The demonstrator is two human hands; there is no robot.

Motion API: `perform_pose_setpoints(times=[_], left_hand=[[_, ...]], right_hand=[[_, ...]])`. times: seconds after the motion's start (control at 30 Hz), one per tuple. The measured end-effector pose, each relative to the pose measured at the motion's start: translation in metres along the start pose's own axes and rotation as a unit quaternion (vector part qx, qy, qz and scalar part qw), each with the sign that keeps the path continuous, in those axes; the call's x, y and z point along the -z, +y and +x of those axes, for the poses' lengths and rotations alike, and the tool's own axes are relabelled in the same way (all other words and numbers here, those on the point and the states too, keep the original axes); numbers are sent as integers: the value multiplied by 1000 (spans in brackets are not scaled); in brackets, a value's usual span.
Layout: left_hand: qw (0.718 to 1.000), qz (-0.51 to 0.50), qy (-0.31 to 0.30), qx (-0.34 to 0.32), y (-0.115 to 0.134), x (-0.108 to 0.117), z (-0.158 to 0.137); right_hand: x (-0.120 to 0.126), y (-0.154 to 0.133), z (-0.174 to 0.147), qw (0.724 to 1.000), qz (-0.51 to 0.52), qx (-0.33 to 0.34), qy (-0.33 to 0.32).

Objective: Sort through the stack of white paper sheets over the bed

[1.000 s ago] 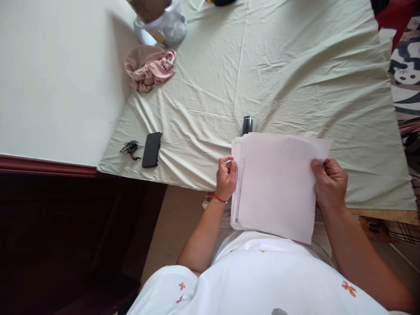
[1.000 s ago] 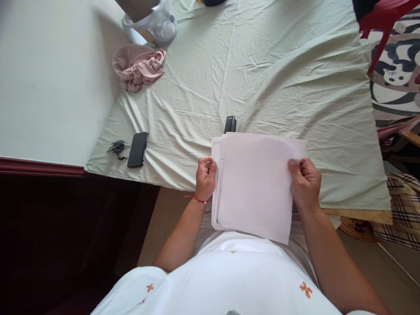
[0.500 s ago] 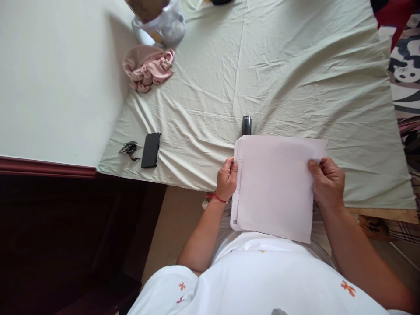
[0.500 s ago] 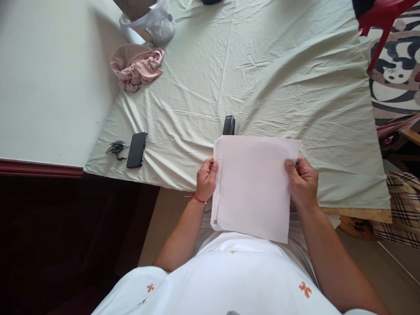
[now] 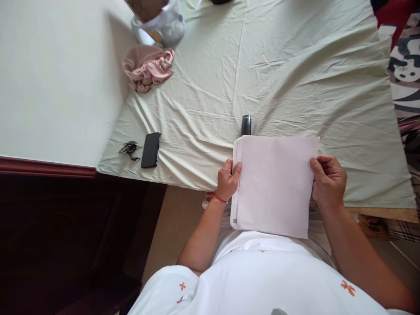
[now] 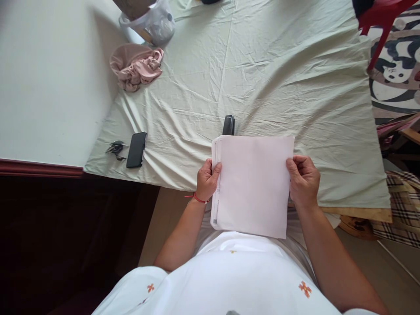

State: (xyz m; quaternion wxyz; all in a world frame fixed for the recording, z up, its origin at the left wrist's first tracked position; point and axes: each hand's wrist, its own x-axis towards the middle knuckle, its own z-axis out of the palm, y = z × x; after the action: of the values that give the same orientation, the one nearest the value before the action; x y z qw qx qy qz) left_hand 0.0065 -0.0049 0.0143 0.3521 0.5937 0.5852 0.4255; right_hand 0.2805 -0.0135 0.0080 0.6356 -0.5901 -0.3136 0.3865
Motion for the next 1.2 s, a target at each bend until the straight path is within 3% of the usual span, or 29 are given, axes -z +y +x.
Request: perform_pose_setpoints(times=[0.37, 1.2], left_hand=[[999, -25, -14, 19, 1, -1, -2], [999, 33, -17, -4, 3, -1, -4]], right_hand=[[3, -2, -1, 999, -4, -30, -28], [1, -6, -2, 997, 8, -63, -37]])
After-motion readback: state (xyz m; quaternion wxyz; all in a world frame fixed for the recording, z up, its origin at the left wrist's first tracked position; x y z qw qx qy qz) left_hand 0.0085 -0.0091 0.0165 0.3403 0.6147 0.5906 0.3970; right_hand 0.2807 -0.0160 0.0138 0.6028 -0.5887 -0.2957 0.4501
